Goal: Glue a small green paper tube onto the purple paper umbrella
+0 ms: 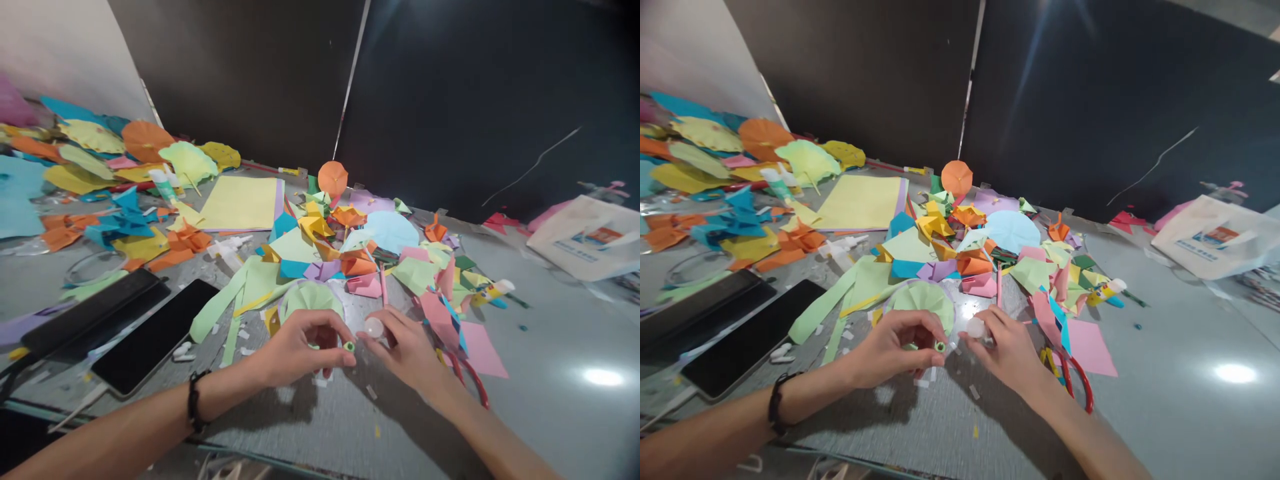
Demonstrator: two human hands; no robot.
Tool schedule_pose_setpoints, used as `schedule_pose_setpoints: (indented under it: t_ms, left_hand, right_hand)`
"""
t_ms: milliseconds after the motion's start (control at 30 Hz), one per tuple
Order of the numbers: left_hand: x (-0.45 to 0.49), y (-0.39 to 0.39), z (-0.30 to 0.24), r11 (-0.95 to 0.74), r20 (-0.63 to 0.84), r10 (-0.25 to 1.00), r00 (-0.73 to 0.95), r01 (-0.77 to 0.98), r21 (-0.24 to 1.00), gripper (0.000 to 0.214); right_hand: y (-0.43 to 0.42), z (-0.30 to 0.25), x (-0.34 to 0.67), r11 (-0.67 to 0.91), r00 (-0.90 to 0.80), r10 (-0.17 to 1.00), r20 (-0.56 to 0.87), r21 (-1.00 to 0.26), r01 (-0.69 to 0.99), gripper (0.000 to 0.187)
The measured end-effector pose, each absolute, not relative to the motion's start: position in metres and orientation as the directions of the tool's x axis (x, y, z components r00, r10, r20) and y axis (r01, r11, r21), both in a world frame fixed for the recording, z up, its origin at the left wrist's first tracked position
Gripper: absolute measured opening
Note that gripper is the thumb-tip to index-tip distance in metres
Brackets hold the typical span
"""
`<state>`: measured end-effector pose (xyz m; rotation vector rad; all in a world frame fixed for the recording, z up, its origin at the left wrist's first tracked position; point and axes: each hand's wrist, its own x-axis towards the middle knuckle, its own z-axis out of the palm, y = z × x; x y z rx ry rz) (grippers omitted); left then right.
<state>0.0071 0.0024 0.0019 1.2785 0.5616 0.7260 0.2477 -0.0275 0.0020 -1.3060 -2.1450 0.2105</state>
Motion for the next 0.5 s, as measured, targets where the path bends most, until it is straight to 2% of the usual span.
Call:
schedule_pose_setpoints:
  t_ms: [133,200,267,367,433,500]
  left_hand:
    - [0.007,0.002,0.001,0.142,0.005,0.755,0.656,-0.17,0.975,0.037]
    - [0.007,0.002,0.0,0.149,-0.002,0.748,0.664,-0.166,0.975,0.038]
    - [0.007,0.001,0.0,0.161,-0.007,0.738,0.675,-0.166,0.973,0.039]
    - [0.006,0.0,0.0,0.164,0.001,0.726,0.688,-0.174,0.971,0.039]
    - [0.005,0.0,0.001,0.153,0.019,0.717,0.697,-0.183,0.971,0.037]
    - [0.004,0.0,0.002,0.144,0.039,0.708,0.705,-0.199,0.969,0.035]
  right_hand:
    - [-0.025,0.013,0.253,0.419,-0.216,0.879,0.424,-0.472,0.776,0.036]
    - [-0.029,0.027,0.251,0.394,-0.157,0.887,0.435,-0.536,0.747,0.039]
    - [-0.036,0.041,0.246,0.374,-0.059,0.898,0.435,-0.688,0.621,0.043]
    - [-0.046,0.061,0.233,0.339,0.012,0.931,0.364,-0.878,0.338,0.044]
    - [-0.05,0.07,0.225,0.31,-0.009,0.949,0.315,-0.929,0.203,0.043]
    - [-0.051,0.076,0.22,0.287,-0.037,0.958,0.285,-0.943,0.167,0.041]
